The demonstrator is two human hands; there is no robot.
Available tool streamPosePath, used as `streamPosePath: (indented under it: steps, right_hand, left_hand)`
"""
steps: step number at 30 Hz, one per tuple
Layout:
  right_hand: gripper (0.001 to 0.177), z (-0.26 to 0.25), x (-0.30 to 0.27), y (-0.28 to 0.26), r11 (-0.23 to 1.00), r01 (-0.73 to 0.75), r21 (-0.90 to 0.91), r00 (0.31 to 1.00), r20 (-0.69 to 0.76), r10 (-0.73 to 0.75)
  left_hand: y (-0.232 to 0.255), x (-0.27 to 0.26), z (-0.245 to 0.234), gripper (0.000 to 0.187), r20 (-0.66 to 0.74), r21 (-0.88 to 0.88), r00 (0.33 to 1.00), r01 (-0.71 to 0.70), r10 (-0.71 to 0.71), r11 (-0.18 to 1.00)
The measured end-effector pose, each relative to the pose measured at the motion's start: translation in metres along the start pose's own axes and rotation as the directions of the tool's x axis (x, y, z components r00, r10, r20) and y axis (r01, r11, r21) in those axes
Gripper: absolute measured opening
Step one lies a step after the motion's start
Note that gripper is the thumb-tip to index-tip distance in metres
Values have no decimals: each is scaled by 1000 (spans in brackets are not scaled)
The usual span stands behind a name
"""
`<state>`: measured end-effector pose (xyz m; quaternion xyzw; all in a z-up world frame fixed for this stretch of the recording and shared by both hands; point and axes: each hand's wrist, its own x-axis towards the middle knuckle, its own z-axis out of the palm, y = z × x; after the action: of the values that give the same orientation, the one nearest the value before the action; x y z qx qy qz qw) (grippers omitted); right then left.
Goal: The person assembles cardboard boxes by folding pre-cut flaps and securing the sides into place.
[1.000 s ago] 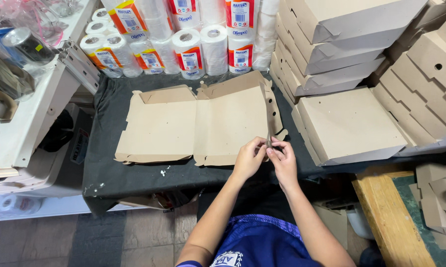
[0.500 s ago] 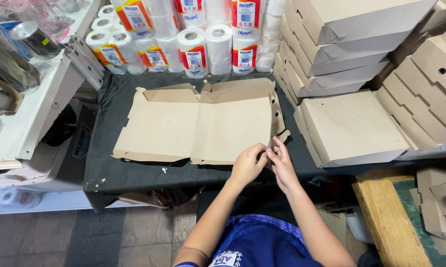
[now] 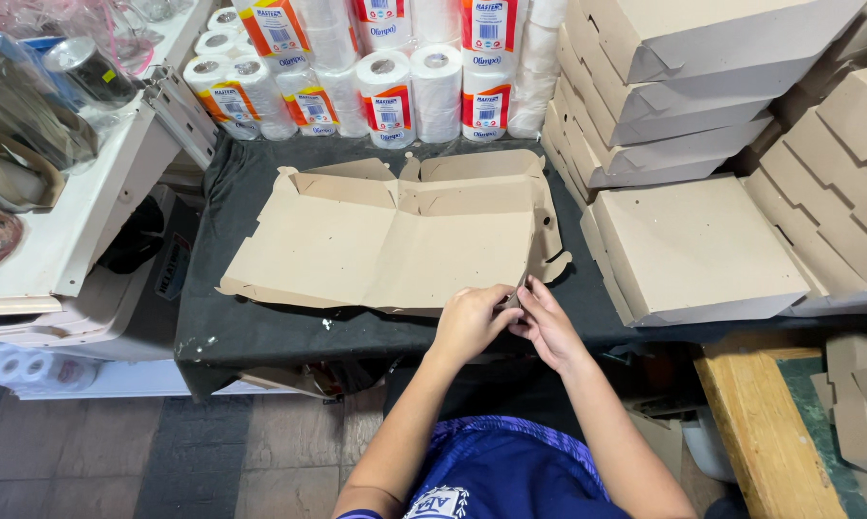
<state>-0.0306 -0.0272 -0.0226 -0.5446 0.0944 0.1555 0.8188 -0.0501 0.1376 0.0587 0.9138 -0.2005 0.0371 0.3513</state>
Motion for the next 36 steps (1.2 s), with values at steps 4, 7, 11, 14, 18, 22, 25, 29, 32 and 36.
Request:
streamPosePath:
  steps: [4,7,11,14,18,22,25,29,32,36]
  right_hand:
    - [80,1,-5,-10,998,39,-48,998,43,-37]
    - [83,10,-15,-24,997,52,-61,997,56,-49]
    - [81,11,-15,-33,996,4,-84,999,39,-1]
    - [80,3,-11,-27,991,-31,-130,999,21,34]
    - [76,-9,-1,-14,988,-65,-141,998,17,68]
    - [77,2,-12,-24,991,-63,-118,997,28,67]
    - [82,2,-12,-24,988,-78,-135,996,22,82]
    - [74,0,-11,-22,996,-61,-70,996,55,65]
    - [72,-5,-4,-15,997,-66,-40,996,53,68]
    - [67,-36,39,25,997,-71,1,994,80,70]
  left_hand:
    - [-12,-1,6,32,-67,47,997,-25,28,999]
    - [-10,-3,4,29,-82,17,994,-77,79,997]
    - [-7,-8,4,23,-17,13,989,-150,150,989]
    - [-13,-13,13,19,33,46,982,-187,186,981]
    - [-10,-15,13,20,57,75,978,-203,199,976]
    - [-18,-15,21,26,30,81,980,-197,195,977]
    - [-24,-18,29,30,-27,131,978,-200,206,971]
    - [-19,-25,34,30,-251,271,923,-222,291,937]
    - [-11,-30,37,30,-338,320,887,-206,315,925]
    - [-7,-37,37,58,-319,428,875,-210,364,879]
